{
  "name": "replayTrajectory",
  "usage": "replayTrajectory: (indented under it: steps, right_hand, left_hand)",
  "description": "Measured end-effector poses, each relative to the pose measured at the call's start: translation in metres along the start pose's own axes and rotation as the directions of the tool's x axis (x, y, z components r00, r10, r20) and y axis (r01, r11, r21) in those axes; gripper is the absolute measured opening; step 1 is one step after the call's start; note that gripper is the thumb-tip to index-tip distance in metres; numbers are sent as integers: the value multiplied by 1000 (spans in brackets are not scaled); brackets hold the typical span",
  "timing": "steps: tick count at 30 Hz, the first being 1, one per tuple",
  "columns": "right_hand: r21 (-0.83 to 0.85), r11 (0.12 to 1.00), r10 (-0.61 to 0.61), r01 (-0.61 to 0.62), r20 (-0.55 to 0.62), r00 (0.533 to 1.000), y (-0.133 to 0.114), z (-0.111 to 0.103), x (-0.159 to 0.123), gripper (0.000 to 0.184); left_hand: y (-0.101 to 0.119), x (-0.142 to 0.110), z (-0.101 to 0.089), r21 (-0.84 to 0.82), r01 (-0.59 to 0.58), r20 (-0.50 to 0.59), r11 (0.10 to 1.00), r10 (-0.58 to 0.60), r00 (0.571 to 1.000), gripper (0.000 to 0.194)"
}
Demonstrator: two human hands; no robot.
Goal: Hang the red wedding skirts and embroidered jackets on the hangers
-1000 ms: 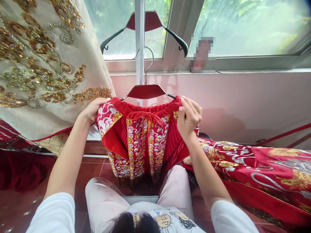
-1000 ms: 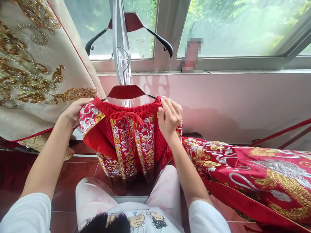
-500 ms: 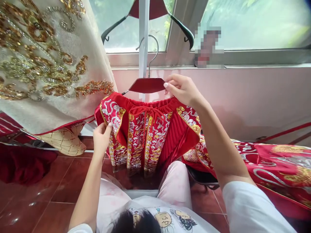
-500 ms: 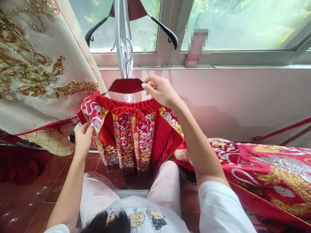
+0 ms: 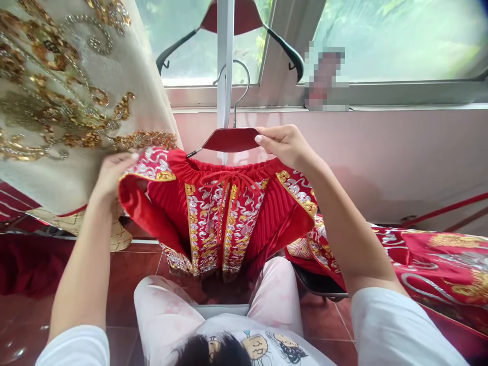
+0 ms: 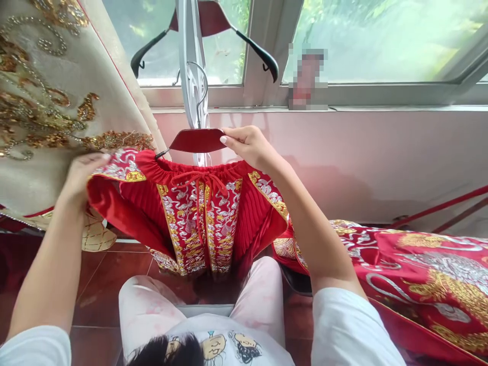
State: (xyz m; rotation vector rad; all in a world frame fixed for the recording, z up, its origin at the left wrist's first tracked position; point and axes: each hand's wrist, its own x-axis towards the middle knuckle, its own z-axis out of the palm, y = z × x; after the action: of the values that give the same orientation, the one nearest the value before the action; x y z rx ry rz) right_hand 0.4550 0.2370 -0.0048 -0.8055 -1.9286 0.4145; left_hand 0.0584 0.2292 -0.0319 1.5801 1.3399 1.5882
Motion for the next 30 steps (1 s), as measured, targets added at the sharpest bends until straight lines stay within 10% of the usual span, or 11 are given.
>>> replayTrajectory:
  steps: [3, 5, 9, 11, 14, 18, 23, 30]
  right_hand:
    - [-121, 992, -17, 20, 24, 1000, -7, -3, -7, 25]
    - [-217, 974, -53, 59, 33, 998, -13, -8, -15, 23]
    - [-321, 931, -180, 174, 10, 984, -13, -24, -31, 19]
    - [-329, 921, -198, 207, 62, 978, -7, -33, -34, 14]
    - [-286, 936, -156, 207, 191, 969, 2, -42, -32, 14]
    - [-359, 896, -139, 261, 332, 933, -3, -50, -26, 18]
    - [-512, 810, -47, 286, 430, 902, -9, -52, -30, 21]
    - [-187, 947, -218, 261, 221, 950, 4, -42, -27, 16]
  left_hand:
    - [-10, -10, 17, 334, -13, 103, 942, -23, 994, 36]
    - [-2, -25, 27, 439, -190, 36, 878, 194, 980, 34]
    - [30, -38, 46, 498, -678, 280, 541, 639, 716, 29]
    - [39, -34, 56, 460, -788, 493, 409, 620, 610, 29]
    - [41, -26, 66, 429, -813, 639, 393, 504, 581, 27]
    - [42, -21, 72, 439, -801, 693, 406, 414, 590, 28]
    - [51, -13, 74, 247, -676, 720, 694, 336, 607, 25]
    - [46, -5, 73, 2, -213, 488, 977, 185, 853, 29]
